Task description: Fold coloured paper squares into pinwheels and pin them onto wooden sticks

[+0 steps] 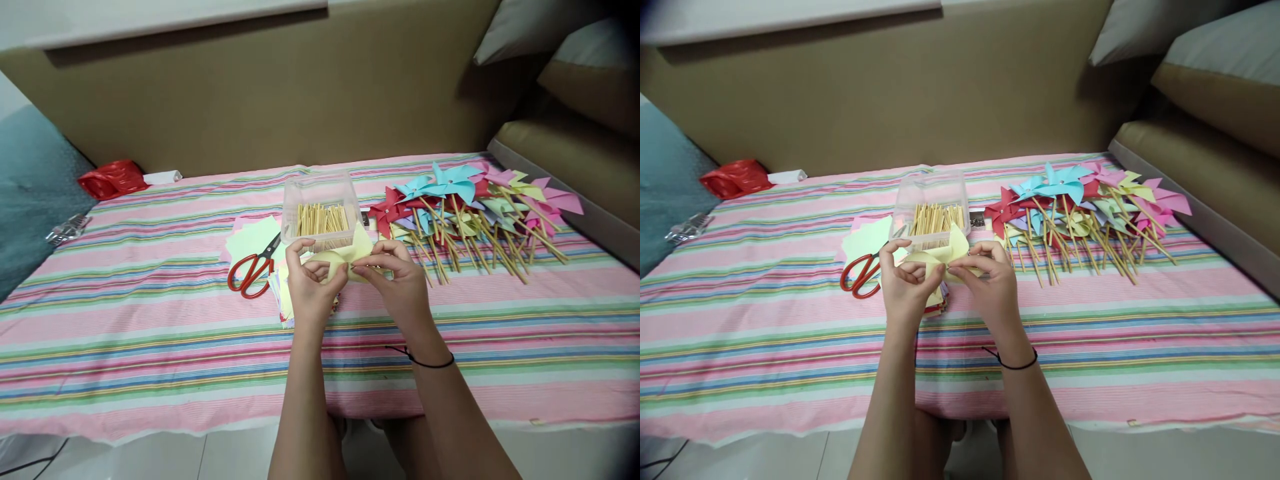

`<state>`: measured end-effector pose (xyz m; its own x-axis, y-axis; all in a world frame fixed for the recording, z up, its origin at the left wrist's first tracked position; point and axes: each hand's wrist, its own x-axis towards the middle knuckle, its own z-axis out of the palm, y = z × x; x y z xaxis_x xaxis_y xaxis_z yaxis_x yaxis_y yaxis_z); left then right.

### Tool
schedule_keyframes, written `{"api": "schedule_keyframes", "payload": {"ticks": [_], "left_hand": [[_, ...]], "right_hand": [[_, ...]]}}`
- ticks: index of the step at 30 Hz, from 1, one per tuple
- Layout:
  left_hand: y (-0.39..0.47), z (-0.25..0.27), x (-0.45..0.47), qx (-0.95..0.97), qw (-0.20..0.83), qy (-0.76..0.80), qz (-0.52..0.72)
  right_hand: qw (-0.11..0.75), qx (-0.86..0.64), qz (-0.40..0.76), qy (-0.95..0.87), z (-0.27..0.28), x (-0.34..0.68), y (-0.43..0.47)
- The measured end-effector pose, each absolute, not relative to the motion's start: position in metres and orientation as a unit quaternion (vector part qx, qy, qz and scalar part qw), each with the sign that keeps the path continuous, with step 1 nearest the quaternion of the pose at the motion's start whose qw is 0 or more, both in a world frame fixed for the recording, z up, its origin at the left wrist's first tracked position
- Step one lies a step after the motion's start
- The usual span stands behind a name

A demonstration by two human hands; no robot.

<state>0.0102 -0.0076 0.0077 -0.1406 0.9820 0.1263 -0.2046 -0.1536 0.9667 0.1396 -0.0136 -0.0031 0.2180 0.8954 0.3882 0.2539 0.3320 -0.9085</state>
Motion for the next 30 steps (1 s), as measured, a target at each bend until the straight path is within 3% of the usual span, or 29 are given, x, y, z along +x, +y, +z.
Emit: {"api": "schedule_keyframes", "payload": {"ticks": [14, 30], "left_hand": [[-0.009, 0.010, 0.013, 0.451, 0.462, 0.458, 0.612], [-0.009, 0.011, 0.014, 0.438, 0.467, 0.448, 0.625]], "right_hand": [[0.562, -0.546, 0.245, -0.571, 0.002, 0.138, -0.017], [0.593, -0.533, 0.215, -0.564, 0.003, 0.128, -0.019]]}}
